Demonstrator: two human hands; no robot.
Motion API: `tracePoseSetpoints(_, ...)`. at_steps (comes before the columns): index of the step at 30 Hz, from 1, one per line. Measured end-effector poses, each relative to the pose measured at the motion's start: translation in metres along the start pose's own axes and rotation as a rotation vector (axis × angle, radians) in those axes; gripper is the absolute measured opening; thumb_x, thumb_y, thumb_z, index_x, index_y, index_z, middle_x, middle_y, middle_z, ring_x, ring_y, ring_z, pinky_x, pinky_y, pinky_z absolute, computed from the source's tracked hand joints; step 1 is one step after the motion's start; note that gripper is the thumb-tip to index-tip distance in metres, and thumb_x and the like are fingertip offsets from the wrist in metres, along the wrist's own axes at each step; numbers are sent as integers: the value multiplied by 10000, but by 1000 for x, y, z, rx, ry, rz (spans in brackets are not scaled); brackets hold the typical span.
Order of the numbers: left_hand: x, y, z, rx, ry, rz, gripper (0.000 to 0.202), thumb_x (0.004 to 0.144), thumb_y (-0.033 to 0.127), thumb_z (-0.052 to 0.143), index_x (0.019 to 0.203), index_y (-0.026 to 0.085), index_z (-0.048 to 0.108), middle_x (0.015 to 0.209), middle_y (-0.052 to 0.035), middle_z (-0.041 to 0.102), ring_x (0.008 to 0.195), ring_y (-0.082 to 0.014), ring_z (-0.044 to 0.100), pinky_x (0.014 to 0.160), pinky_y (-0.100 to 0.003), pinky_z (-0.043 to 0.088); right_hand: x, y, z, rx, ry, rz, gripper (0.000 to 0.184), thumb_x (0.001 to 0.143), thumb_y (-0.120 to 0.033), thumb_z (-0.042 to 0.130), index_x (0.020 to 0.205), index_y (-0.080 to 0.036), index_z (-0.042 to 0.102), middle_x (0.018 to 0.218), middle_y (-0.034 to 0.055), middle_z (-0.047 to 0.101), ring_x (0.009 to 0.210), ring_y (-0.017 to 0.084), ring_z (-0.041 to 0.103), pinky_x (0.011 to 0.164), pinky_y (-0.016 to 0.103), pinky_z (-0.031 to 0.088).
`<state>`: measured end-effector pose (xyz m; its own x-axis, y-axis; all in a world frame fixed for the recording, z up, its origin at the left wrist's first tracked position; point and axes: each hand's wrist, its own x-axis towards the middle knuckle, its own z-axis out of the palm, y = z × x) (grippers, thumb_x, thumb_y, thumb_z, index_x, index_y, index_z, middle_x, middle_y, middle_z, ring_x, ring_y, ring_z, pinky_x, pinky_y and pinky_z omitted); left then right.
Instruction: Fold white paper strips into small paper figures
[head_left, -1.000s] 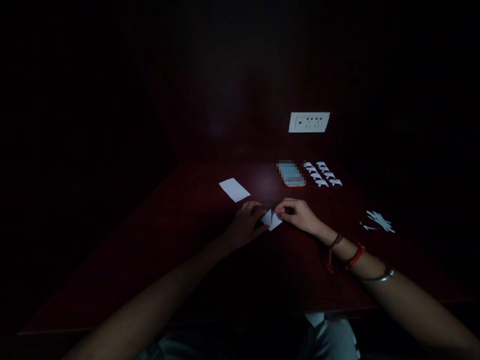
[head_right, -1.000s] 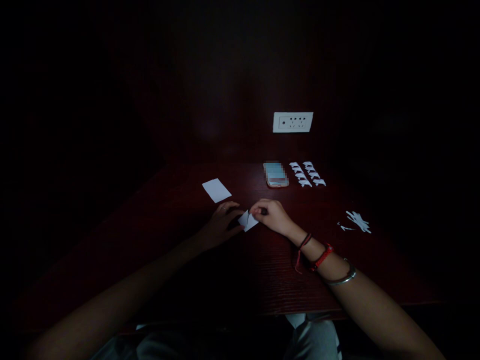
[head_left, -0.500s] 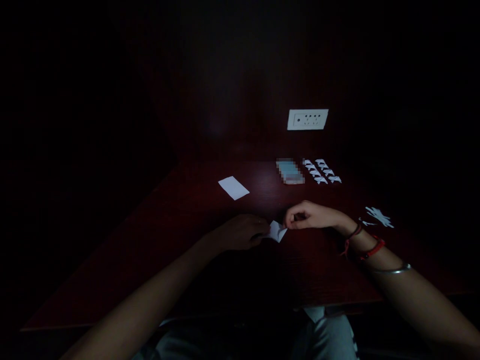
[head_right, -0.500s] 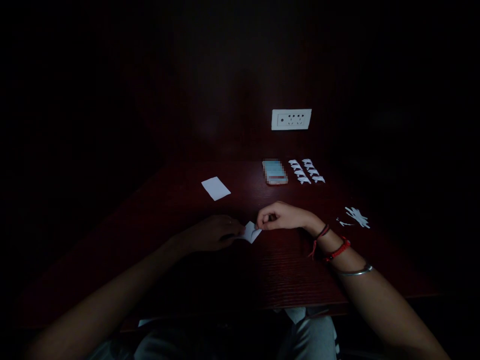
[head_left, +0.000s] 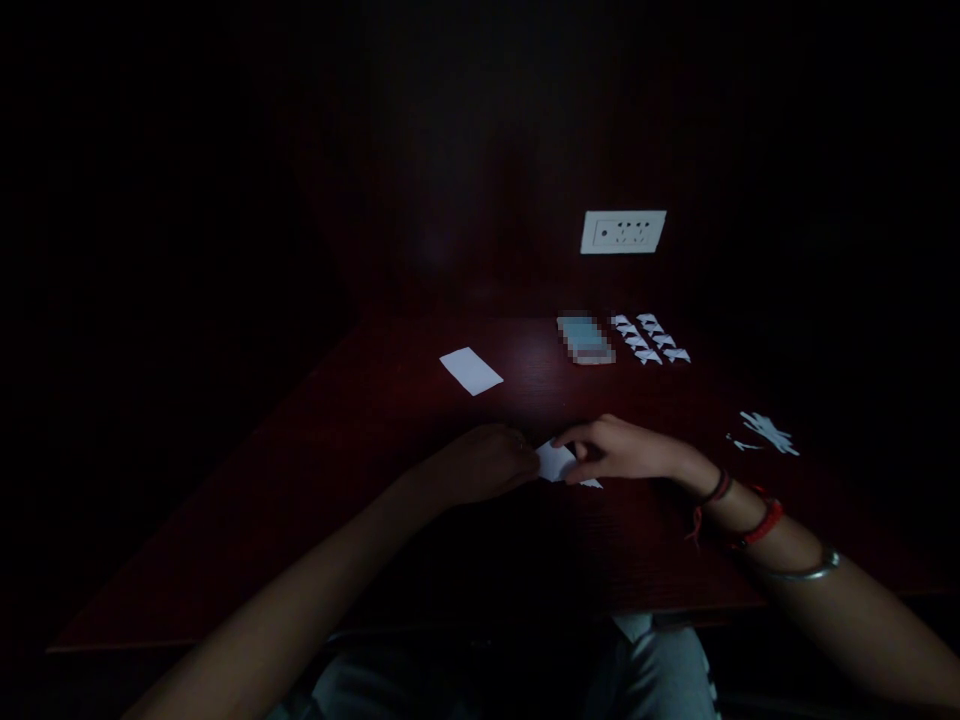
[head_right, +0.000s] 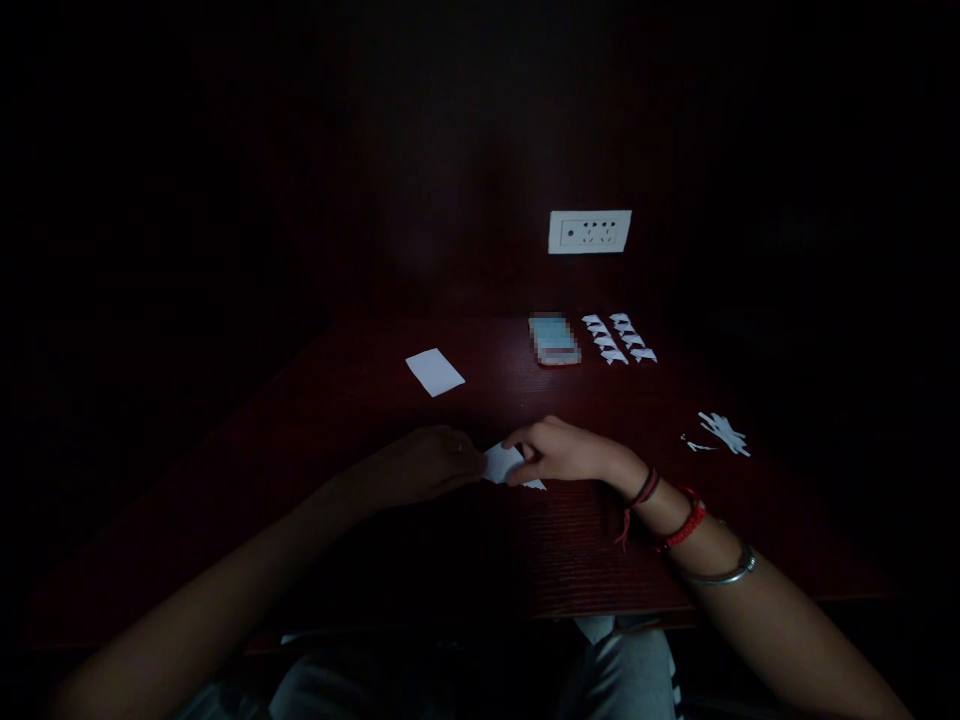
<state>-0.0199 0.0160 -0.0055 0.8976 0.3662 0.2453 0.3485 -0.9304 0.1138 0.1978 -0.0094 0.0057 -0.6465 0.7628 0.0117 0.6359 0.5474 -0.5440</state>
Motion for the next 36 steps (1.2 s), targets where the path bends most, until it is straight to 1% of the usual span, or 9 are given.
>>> tracePoseSetpoints(3,-1,-1,-2,-95,-65,-1,173,819,282,442,858,200,589,832,-17,613,818,-150,553,754,-270,395,1,-1,10,-42,72,22,433,633,-372,621,1023,-190,569,710,13,603,568,102,513,503,202,353)
tracePoseSetpoints(6,-1,-5,-1,-206,-32,-66,167,802,279,473,911,209,578,896,-12,602,836,-147,552,751,-262,399,2,-1,14,-41,116,19,384,650,-335,611,1008,-199,581,741,19,604,588,104,515,522,207,356)
tracePoseSetpoints(12,-3,-11,1,-366,25,-160,163,807,259,467,917,230,583,927,12,608,826,-131,566,742,-251,416,4,3,4,25,51,9,283,712,-349,543,943,-200,610,653,-16,577,542,79,488,515,191,352)
tracePoseSetpoints(16,-4,-11,3,-386,122,-238,281,841,197,381,1092,252,495,1051,6,572,906,-127,550,780,-260,429,3,4,-2,90,30,37,313,763,-332,468,1017,-181,573,668,-7,590,550,83,503,531,195,376)
tracePoseSetpoints(20,-4,-13,7,-316,201,-261,442,828,111,346,1243,260,313,1196,-11,468,1028,-131,483,860,-292,398,3,6,-6,80,67,77,327,773,-203,418,1080,-166,524,611,-13,577,542,92,517,548,206,395)
tracePoseSetpoints(23,-4,-14,9,-228,186,-295,516,804,92,369,1271,276,249,1159,-19,485,990,-141,500,849,-305,405,3,11,-5,11,144,134,357,737,-168,448,1086,-185,517,680,-1,599,574,107,531,577,228,410)
tracePoseSetpoints(29,-2,-14,14,-58,191,-248,312,787,150,431,1074,254,495,1229,-36,401,1082,-205,416,838,-346,387,5,21,4,-161,229,82,457,698,-123,489,1141,-232,479,946,47,554,813,156,525,747,288,423)
tracePoseSetpoints(33,-2,-14,15,69,57,-185,263,814,150,403,1046,223,505,1145,-31,487,1058,-204,430,841,-373,351,6,16,6,-336,304,34,516,691,-78,478,1179,-244,445,997,71,470,918,178,465,810,321,402)
tracePoseSetpoints(36,-2,-13,11,120,-29,-200,247,835,183,380,1052,204,496,1063,-32,527,953,-176,491,784,-328,375,5,15,6,-448,318,57,420,728,-131,472,1131,-247,497,1049,86,437,985,209,422,829,356,387)
